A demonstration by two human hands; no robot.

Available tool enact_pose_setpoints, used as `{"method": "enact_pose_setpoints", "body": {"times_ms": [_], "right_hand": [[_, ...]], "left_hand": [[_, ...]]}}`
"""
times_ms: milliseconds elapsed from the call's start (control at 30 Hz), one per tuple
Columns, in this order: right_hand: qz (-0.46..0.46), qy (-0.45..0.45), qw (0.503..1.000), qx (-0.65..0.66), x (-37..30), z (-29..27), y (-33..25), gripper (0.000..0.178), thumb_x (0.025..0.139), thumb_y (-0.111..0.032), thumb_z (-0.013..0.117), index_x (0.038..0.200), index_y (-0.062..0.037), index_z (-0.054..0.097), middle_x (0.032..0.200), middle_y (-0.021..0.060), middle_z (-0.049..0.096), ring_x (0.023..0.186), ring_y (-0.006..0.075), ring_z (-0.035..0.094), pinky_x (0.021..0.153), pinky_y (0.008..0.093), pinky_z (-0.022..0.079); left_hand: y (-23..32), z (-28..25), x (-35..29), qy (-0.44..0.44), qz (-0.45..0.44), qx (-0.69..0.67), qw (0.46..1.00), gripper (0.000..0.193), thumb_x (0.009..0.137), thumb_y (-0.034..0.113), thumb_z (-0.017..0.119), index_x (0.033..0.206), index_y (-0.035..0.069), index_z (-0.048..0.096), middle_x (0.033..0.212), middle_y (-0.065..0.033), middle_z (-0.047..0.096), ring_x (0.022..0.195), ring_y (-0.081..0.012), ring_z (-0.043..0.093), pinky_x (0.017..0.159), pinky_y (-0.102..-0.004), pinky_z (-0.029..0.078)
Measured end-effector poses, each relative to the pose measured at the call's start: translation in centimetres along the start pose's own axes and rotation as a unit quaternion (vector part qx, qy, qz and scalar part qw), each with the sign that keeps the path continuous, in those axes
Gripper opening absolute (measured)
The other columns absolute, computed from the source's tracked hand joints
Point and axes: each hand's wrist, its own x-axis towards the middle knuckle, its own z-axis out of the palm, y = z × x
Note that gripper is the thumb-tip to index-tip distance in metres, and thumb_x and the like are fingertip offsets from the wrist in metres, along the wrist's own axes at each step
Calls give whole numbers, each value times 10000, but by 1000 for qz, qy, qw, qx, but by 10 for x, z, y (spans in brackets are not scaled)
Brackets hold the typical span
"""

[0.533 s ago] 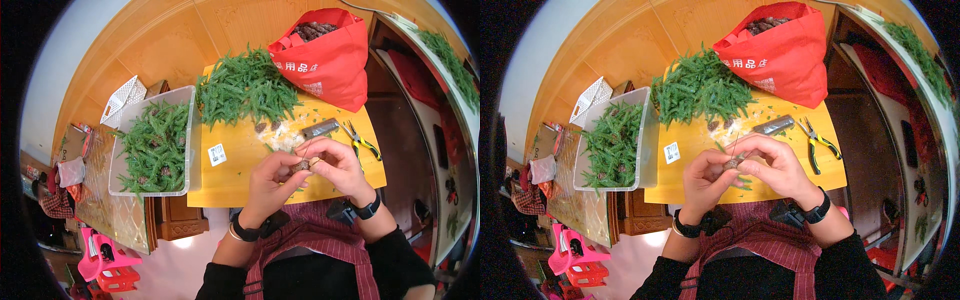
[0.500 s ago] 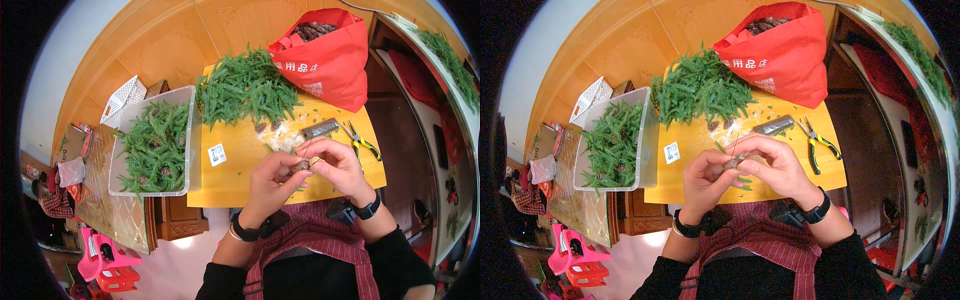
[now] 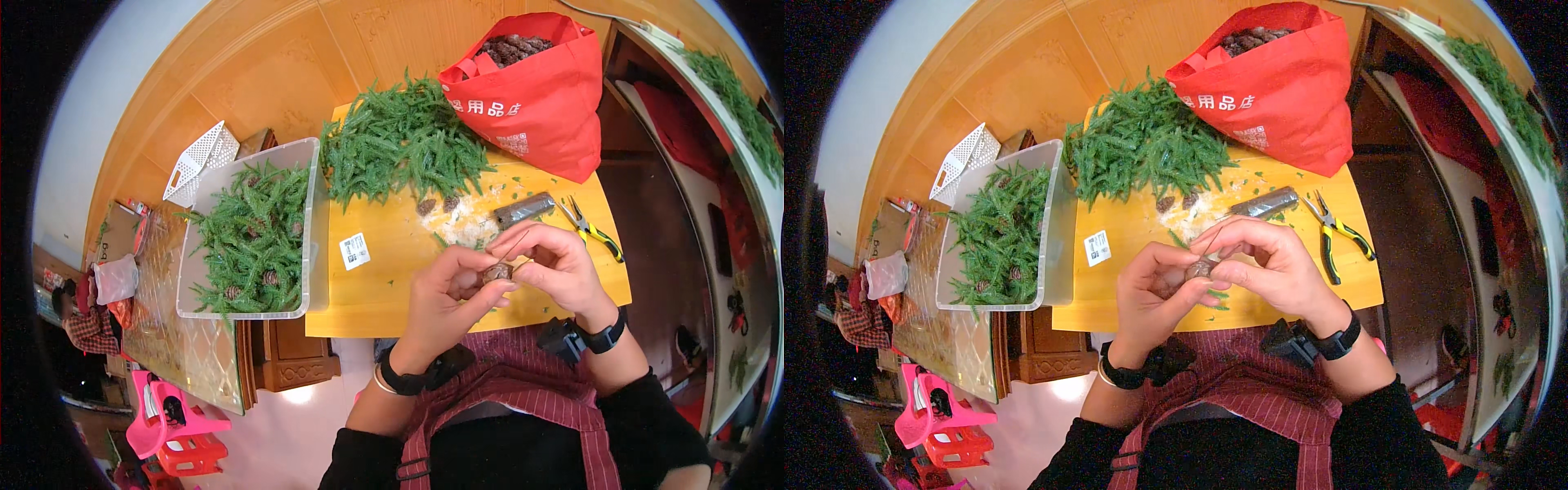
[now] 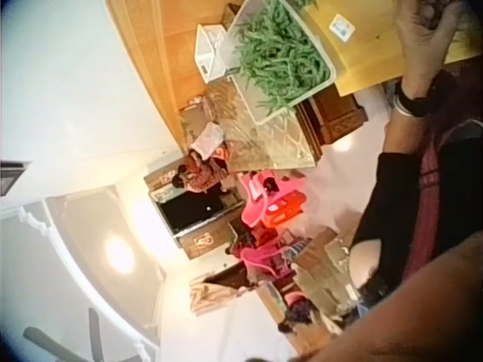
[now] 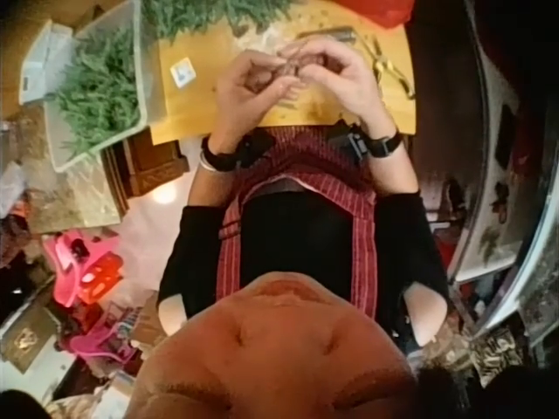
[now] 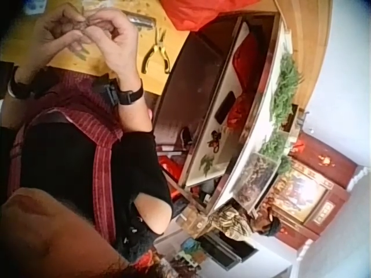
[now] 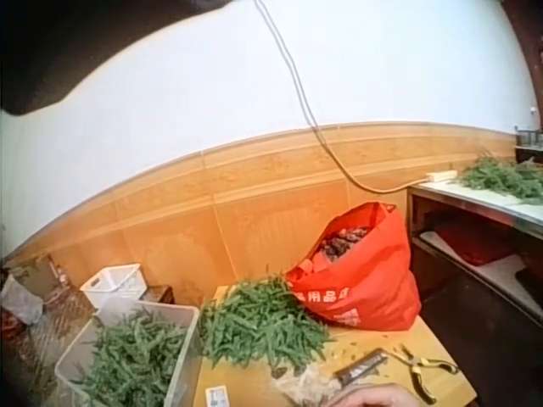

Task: Trimming and preparing green plant branches using pliers at a workstation.

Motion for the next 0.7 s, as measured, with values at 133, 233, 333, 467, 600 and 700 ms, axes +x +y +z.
{"method": "enact_pose_setpoints", "body": {"times_ms": [133, 233, 333, 467, 600, 700], "right_hand": [[15, -22, 999, 26, 2, -2, -2, 143, 777, 1, 593, 920, 9, 594, 1012, 133, 584, 926, 172, 560, 772, 275, 464], [33, -30, 999, 22, 3, -2, -4, 138, 772, 6, 597, 910, 18, 595, 1004, 129, 588, 901, 163, 567, 774, 274, 463], [36, -25, 999, 23, 2, -1, -3, 123, 774, 7, 598, 897, 19, 599, 998, 131, 590, 885, 154, 570, 775, 273, 464], [64, -7, 996, 58, 1, 3, -7, 107, 773, 8, 604, 880, 10, 600, 993, 131, 588, 872, 151, 574, 781, 274, 463], [48, -20, 997, 55, 1, 2, -4, 84, 771, 15, 611, 851, 1, 591, 998, 126, 581, 894, 156, 567, 793, 278, 460], [37, -25, 998, 48, 0, 2, -4, 80, 773, 15, 612, 845, -2, 583, 997, 122, 578, 911, 160, 561, 806, 281, 455]], "left_hand": [[0, -2, 0, -11, -5, -15, 1000, 232, 787, -52, 608, 985, -18, 492, 889, -79, 597, 790, -122, 612, 677, -244, 538], [-2, -9, -2, -35, 7, 52, 998, 237, 795, -99, 559, 995, -18, 463, 934, -138, 583, 863, -229, 626, 706, -311, 554], [2, -10, -2, -43, -10, 57, 997, 224, 783, -101, 575, 969, -22, 476, 929, -130, 578, 860, -219, 625, 688, -294, 551], [0, -11, -2, -38, 10, 68, 997, 241, 760, -97, 609, 953, -19, 488, 937, -117, 570, 851, -198, 622, 676, -275, 542], [5, -9, -2, -23, 40, 139, 989, 257, 721, -86, 660, 918, -9, 516, 920, -88, 565, 843, -151, 602, 692, -251, 521], [7, -7, -2, -16, 46, 159, 986, 262, 698, -77, 687, 895, -4, 530, 909, -76, 562, 820, -121, 581, 697, -234, 503]]}}
